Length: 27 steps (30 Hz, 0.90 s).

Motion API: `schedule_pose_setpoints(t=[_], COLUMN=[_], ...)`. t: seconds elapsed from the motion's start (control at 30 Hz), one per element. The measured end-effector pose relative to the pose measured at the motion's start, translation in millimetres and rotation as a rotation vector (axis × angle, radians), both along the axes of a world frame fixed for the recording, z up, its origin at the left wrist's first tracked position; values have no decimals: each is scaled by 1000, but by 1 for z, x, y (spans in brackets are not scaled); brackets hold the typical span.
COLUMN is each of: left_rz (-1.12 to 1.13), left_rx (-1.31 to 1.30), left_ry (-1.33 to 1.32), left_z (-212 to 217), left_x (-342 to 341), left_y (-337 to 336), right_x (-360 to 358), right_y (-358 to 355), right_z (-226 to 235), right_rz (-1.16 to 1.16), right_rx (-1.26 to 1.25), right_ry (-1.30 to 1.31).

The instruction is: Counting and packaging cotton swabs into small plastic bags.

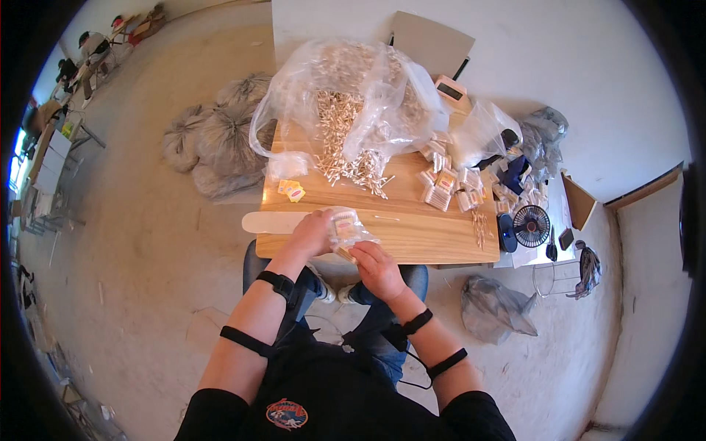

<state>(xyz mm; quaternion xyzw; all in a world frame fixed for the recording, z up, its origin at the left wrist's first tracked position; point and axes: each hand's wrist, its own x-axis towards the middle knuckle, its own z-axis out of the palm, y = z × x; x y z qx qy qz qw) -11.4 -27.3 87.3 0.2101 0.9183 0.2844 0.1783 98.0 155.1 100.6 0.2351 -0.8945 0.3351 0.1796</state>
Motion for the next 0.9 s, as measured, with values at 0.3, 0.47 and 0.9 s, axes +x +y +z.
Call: schedule_pose_setpoints(t=[0.3, 0.47, 0.9], left_rz=[17, 24, -18], left_rx=[110, 135, 44], left_ry=[34, 45, 187], left_z=[-13, -13, -20], left_x=[2, 4, 13], left_y=[-5, -2, -3], right_x=[-8, -11, -24], right_y=[-4, -3, -8], right_z=[-6, -7, -17], right_rz=[-103, -32, -34], right_rx=[219, 322, 315], right_ry=[260, 298, 84])
